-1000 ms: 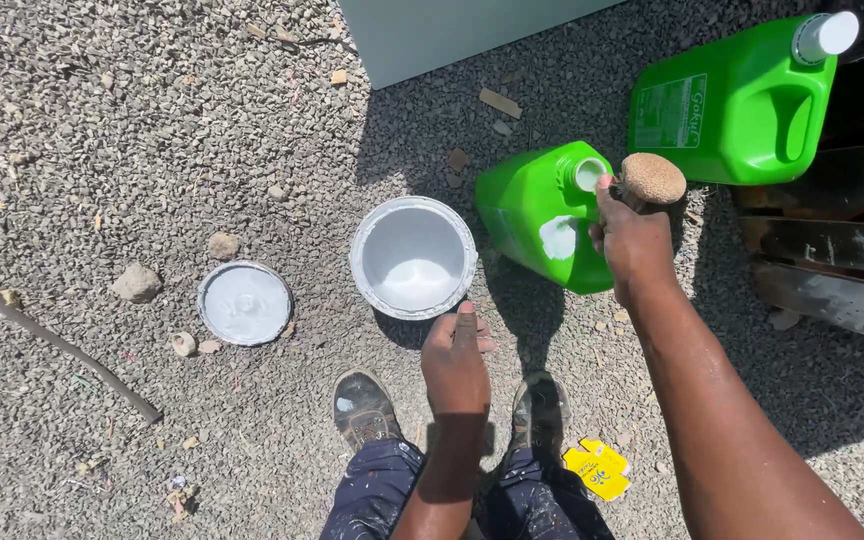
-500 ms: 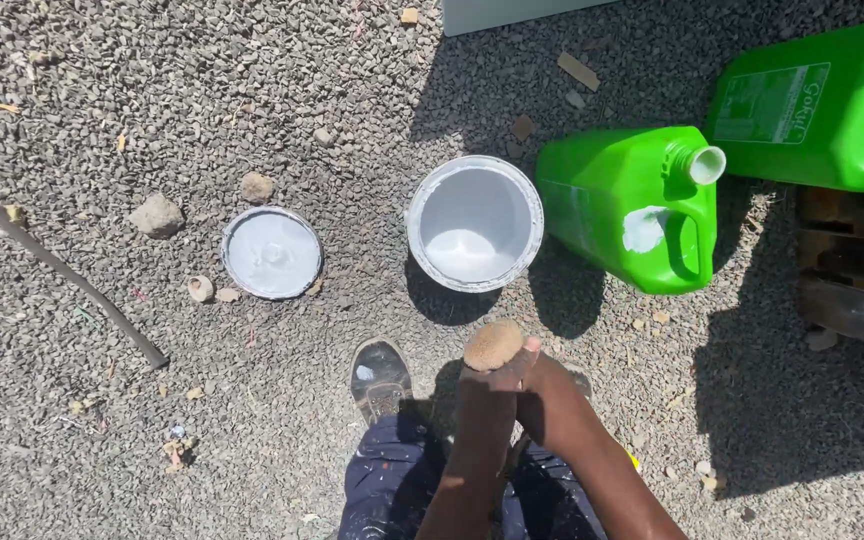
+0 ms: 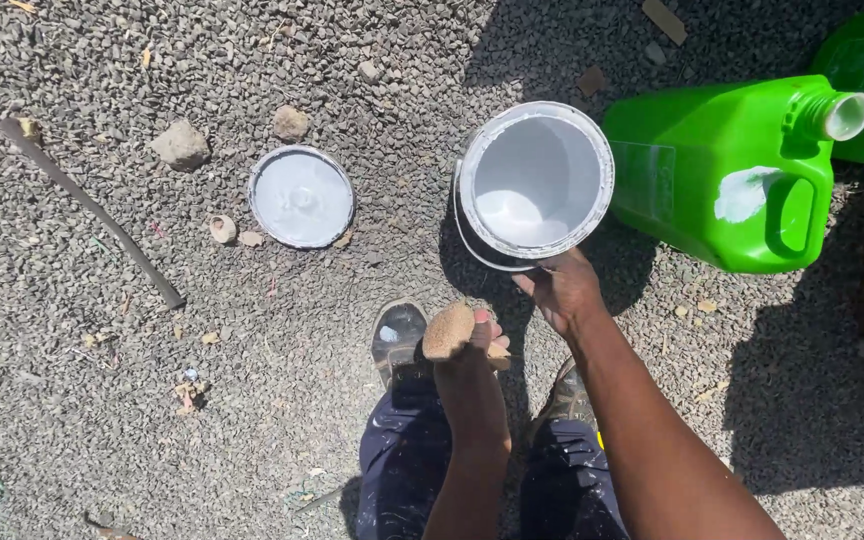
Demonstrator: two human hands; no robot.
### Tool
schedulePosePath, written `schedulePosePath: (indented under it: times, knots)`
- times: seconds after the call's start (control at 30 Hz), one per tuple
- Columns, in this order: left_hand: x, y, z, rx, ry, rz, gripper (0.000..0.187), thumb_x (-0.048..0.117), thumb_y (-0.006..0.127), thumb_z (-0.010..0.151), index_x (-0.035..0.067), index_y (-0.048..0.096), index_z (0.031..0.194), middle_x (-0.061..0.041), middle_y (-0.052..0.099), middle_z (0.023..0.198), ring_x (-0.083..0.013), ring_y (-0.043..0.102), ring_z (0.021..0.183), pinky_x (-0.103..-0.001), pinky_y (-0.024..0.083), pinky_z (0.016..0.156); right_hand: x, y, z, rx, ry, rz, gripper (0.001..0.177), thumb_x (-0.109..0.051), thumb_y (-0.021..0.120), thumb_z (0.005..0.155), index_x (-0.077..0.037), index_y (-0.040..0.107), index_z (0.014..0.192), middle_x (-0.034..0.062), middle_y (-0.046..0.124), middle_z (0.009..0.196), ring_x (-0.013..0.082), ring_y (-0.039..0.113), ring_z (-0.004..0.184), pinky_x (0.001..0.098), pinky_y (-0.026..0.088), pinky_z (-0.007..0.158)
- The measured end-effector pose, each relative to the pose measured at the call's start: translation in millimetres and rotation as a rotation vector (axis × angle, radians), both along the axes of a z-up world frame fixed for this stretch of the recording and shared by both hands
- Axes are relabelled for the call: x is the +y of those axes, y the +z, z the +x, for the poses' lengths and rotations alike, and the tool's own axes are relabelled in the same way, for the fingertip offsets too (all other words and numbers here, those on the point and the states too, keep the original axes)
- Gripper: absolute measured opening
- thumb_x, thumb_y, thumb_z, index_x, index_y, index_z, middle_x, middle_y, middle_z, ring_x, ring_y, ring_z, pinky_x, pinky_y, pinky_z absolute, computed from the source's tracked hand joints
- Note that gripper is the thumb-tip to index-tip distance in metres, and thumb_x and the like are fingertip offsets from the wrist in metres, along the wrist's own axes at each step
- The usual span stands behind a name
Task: The person pours a liquid from a green jerrycan into a white paint bucket and stirs the mixture with a sponge. They then dip the sponge into the bucket and apply the white paint to the edges and surface of a white cabinet door resting on a cardboard box.
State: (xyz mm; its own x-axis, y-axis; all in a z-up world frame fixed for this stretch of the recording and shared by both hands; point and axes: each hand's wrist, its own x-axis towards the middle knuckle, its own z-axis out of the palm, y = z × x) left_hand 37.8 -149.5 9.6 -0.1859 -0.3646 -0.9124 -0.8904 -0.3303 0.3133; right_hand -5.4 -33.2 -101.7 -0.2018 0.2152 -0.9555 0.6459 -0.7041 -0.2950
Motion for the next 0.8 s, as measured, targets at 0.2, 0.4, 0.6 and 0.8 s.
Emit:
schedulePosePath:
  times: [0.2, 0.4, 0.6, 0.8]
  knots:
    - [-3, 17, -10, 0.007, 0.243, -0.066, 0.036, 0.019, 0.069, 0.088, -0.002, 0.072, 0.117, -0.016, 0.08, 0.096, -0.0213, 0.071, 0.083, -0.033, 0.051, 0.074, -43, 13, 0, 0.021, -0.137, -0.063, 0.016, 0.021, 0.049, 0.081, 0.015, 0.057, 0.095, 0.027, 0.064, 0.108, 0.0568, 0.067, 0.112, 0.0617, 0.057, 0.103]
    - [-47, -85, 76, 0.0, -0.474, -0.354, 0.046, 0.021, 0.055, 0.103, 0.037, 0.06, 0.146, -0.013, 0.054, 0.105, -0.0129, 0.066, 0.073, -0.024, 0.05, 0.063, -43, 25, 36, 0.235, -0.282, -0.12, 0.1, 0.029, 0.032, 0.064, -0.006, 0.022, 0.157, 0.0097, 0.048, 0.067, 0.0604, 0.061, 0.118, 0.0698, 0.047, 0.107]
    - [-44, 48, -30, -0.18, 0.195, -0.235, 0.042, 0.049, 0.069, 0.091, 0.012, 0.087, 0.099, -0.002, 0.021, 0.092, -0.0128, 0.028, 0.059, -0.032, 0.03, 0.052, -1, 107, 67, 0.089, -0.03, 0.084, 0.106, 0.019, 0.046, 0.072, -0.022, 0.022, 0.167, 0.0164, 0.064, 0.103, 0.0522, 0.067, 0.112, 0.0612, 0.055, 0.1]
    - [-51, 40, -20, -0.016, 0.378, -0.161, 0.057, 0.039, 0.079, 0.079, 0.007, 0.055, 0.12, 0.0, 0.037, 0.084, -0.0135, 0.026, 0.069, -0.031, 0.034, 0.068, 11, 123, 67, -0.012, 0.356, 0.064, 0.082, 0.007, 0.049, 0.091, -0.025, 0.027, 0.162, 0.0241, 0.044, 0.158, 0.0441, 0.075, 0.092, 0.0464, 0.064, 0.079]
